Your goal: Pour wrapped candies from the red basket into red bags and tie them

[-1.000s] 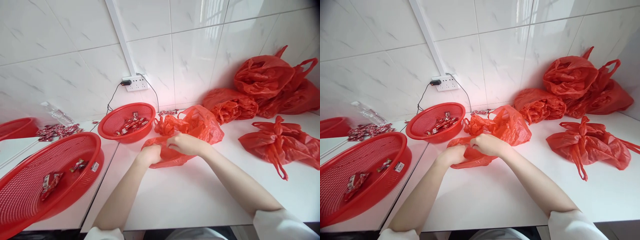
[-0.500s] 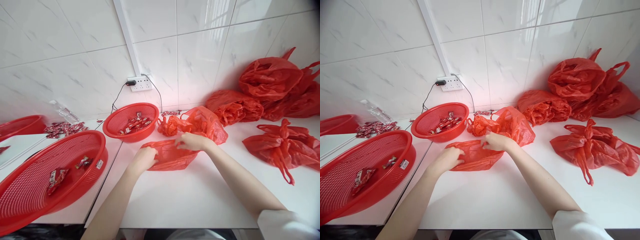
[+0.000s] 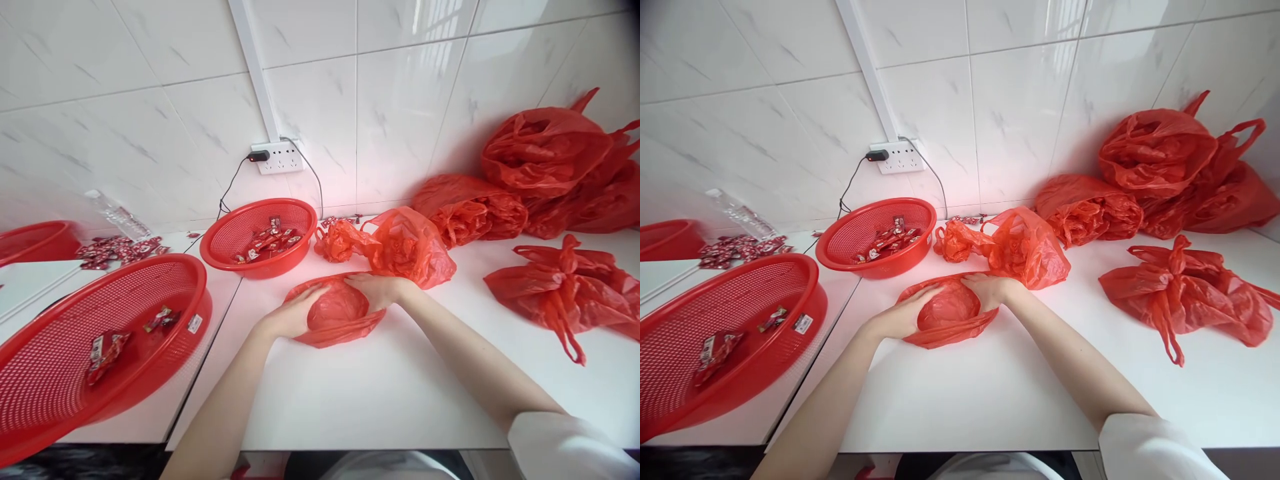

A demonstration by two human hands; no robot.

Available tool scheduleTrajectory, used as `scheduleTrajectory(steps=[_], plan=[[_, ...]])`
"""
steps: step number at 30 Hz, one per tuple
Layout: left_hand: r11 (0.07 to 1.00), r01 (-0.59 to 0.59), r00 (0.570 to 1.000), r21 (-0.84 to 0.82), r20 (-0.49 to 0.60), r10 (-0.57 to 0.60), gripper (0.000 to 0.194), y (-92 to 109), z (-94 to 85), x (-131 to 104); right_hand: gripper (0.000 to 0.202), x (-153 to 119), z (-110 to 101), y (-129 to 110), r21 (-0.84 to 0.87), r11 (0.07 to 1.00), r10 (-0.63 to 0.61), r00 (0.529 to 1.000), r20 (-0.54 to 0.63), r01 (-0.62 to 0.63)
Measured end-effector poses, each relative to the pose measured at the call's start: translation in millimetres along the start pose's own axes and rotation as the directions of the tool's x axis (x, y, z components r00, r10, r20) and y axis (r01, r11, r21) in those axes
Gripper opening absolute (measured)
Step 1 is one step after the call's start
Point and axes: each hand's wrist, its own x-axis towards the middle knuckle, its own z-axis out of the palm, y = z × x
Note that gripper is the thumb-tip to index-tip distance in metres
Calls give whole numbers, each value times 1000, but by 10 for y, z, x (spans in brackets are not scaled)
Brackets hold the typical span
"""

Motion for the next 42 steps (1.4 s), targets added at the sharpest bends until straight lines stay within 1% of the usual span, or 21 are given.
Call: scheduleTrajectory(steps=[2,4,8,10,16,26,31,38,42], plan=[[996,-51,999,-74,-16,50,81,-39,-26,18,117,33,29,43,4,1000,2,998,64,-2],[991,-80,996,-103,-31,77,83,-52,-53,28,122,48,38,64,8,1000,4,994,105,-5],[997,-52,998,-51,-32,51,84,-96,-38,40,121,42,26,58,8,1000,25,992,125,-26],[999,-35,999,-29,-29,35,84,-139,-4,46,122,39,22,52,10,1000,23,992,124,-24],[999,-46,999,-17,-29,45,81,-223,47,57,121,49,30,59,48,999,14,993,121,-20],[998,-33,999,-45,-41,31,80,-167,28,35,114,45,46,71,14,1000,5,994,106,-6],[999,-13,999,-44,-36,11,81,-151,23,29,119,31,30,49,-2,1000,9,993,115,-9],[999,-22,999,-30,-28,21,82,-183,36,31,119,27,28,46,34,999,16,994,110,-20],[999,-19,1000,-29,-24,18,81,-165,27,32,117,39,42,68,43,999,6,996,93,-10]])
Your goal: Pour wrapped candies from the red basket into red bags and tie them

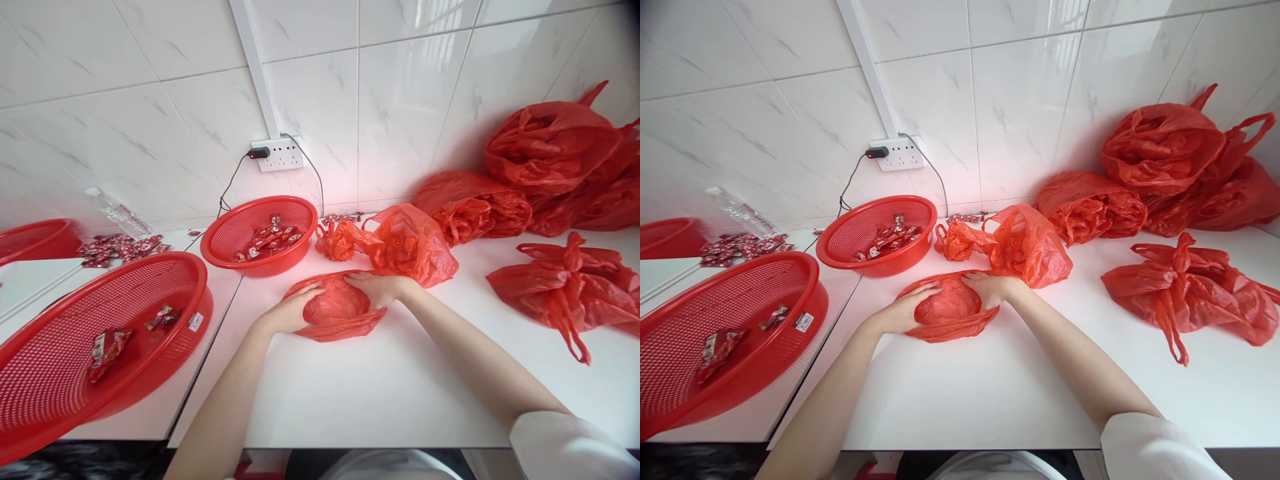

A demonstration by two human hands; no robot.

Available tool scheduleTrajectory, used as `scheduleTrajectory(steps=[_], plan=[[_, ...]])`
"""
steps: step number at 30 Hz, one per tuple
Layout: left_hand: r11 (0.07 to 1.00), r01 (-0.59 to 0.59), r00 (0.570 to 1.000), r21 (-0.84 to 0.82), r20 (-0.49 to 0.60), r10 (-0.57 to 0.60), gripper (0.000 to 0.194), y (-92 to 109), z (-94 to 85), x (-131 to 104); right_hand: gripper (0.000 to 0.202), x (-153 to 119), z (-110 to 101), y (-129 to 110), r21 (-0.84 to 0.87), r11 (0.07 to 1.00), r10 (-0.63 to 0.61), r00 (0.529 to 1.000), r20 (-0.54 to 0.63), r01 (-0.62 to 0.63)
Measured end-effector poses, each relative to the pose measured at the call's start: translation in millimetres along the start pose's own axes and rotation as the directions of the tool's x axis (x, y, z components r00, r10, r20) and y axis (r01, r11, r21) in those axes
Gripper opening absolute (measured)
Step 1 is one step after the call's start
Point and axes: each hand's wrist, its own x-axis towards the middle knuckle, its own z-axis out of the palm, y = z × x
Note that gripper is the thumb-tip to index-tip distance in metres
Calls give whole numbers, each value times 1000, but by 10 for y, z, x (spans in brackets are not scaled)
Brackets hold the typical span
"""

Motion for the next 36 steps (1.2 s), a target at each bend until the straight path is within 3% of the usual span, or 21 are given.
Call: scheduleTrajectory(steps=[19,31,34,36], plan=[[1000,2,1000,-11,-12,-2,82,32,-11,-7,122,0,-1,-2,-24,1000,8,1000,16,-8],[999,2,999,-34,-39,-3,79,41,-11,-6,114,-16,-12,-35,-1,1000,20,1000,-11,-20],[986,5,991,-164,-132,-28,67,77,-31,13,104,-71,-63,-91,10,1000,-5,997,-72,5],[920,8,971,-393,-216,-100,57,101,-63,29,92,-118,-114,-133,31,998,-53,992,-117,57]])
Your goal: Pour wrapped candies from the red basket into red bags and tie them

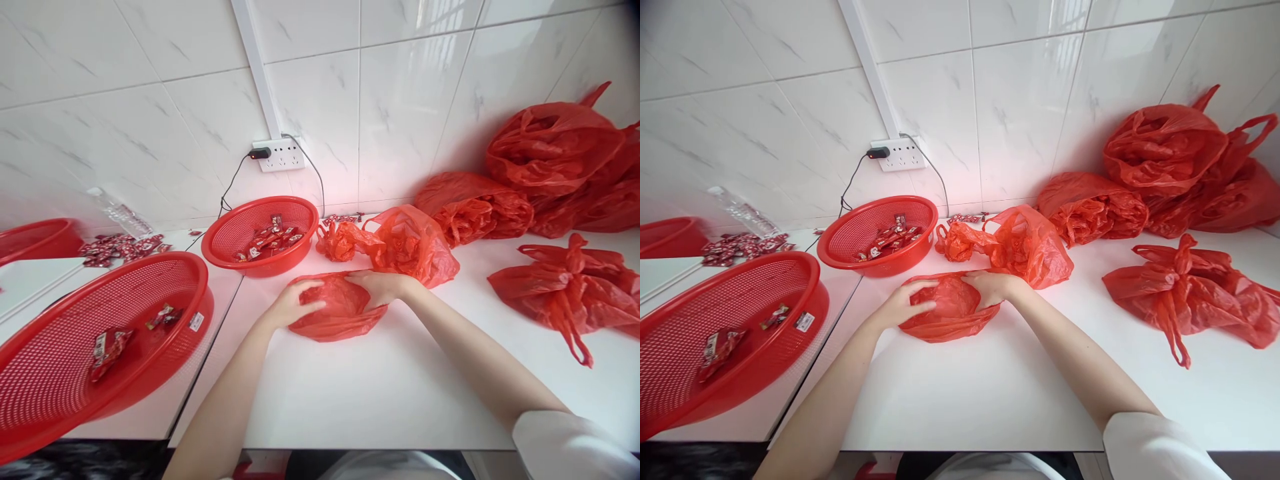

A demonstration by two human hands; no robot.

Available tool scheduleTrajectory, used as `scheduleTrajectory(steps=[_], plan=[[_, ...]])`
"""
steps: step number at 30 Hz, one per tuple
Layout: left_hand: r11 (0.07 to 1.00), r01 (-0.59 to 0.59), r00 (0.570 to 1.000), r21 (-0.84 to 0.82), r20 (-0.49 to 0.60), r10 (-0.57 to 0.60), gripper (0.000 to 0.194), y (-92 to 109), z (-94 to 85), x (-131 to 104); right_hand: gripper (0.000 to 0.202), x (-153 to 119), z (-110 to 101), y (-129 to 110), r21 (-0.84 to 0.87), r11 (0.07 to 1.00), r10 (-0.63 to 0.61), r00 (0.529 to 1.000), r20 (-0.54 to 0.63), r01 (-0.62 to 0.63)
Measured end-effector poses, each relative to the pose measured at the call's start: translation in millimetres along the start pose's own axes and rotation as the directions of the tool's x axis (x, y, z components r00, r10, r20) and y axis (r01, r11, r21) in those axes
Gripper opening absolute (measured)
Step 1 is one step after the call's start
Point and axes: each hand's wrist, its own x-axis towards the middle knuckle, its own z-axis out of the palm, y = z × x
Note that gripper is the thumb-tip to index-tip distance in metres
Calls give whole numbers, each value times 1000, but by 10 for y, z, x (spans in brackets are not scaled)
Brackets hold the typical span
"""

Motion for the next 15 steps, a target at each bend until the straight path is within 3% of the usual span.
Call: scheduleTrajectory(steps=[2,4,6,10,15], plan=[[942,73,988,-327,-105,-114,52,31,-43,18,81,-36,-55,-43,17,999,-42,998,-39,43],[777,125,945,-617,-165,-283,59,52,-115,29,74,-64,-97,-79,12,998,-60,995,-75,61],[593,133,880,-794,-180,-439,69,60,-206,35,69,-82,-116,-107,-14,996,-92,990,-103,91],[345,131,800,-930,-107,-591,78,40,-363,52,48,-87,-101,-160,-55,982,-184,975,-125,178],[239,-13,774,-971,-161,-612,42,-6,-428,80,29,-71,-76,-229,-152,984,-153,895,-418,98]])
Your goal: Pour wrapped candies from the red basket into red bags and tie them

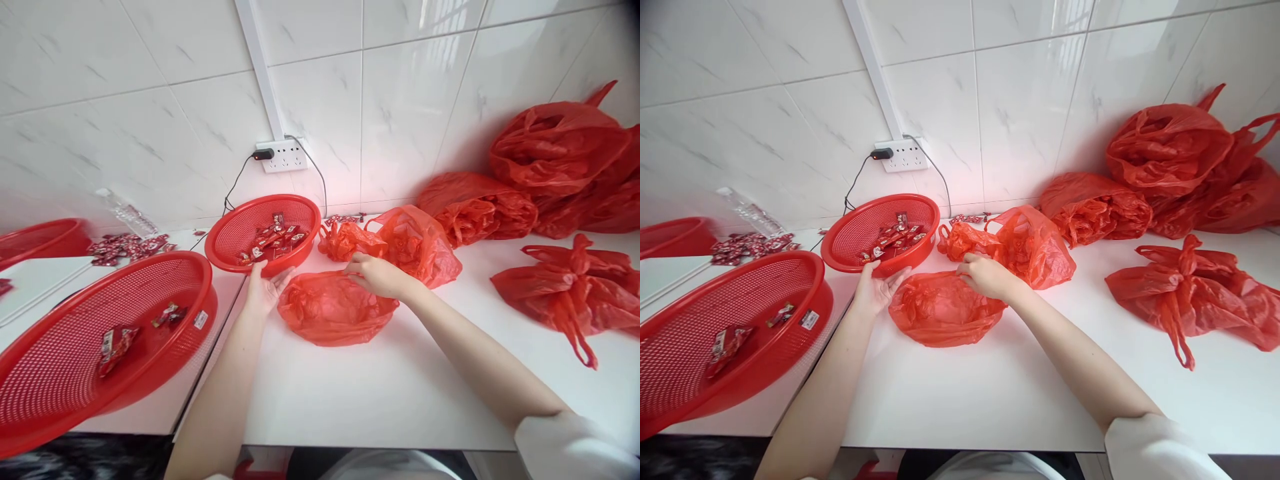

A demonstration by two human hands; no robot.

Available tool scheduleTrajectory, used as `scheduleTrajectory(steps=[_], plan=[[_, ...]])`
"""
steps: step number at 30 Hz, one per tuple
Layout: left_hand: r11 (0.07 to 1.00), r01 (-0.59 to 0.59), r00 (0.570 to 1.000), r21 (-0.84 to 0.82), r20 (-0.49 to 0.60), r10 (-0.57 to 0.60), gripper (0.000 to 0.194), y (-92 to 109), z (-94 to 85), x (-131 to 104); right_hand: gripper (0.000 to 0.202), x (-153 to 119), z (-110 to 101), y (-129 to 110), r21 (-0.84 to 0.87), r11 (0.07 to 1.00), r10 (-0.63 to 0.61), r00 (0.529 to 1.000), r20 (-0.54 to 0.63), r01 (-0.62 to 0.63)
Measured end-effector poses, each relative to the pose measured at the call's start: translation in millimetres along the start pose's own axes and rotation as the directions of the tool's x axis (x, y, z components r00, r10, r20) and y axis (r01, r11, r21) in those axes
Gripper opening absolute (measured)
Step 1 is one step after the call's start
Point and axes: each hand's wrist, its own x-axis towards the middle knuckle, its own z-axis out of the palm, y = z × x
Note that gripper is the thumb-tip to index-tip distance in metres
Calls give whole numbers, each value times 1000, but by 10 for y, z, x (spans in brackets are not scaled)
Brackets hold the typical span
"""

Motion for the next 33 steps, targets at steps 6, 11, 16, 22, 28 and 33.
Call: scheduleTrajectory(steps=[6,11,16,22,28,33], plan=[[992,-62,996,-107,60,68,36,18,-92,27,33,33,60,38,193,979,-47,995,-85,63],[994,-86,992,-74,89,93,31,-37,-135,66,50,62,149,199,566,820,23,993,117,-86],[996,-75,990,-50,113,81,30,-93,-87,53,55,98,222,358,817,549,101,984,147,-178],[999,36,987,-38,160,-30,34,-87,-26,-42,73,169,301,611,760,642,469,836,-286,-100],[997,71,982,35,175,-76,34,-163,29,-79,41,175,198,755,765,643,619,587,-522,2],[997,2,969,74,246,-20,35,-217,59,-117,23,127,-63,559,618,778,490,502,-712,117]])
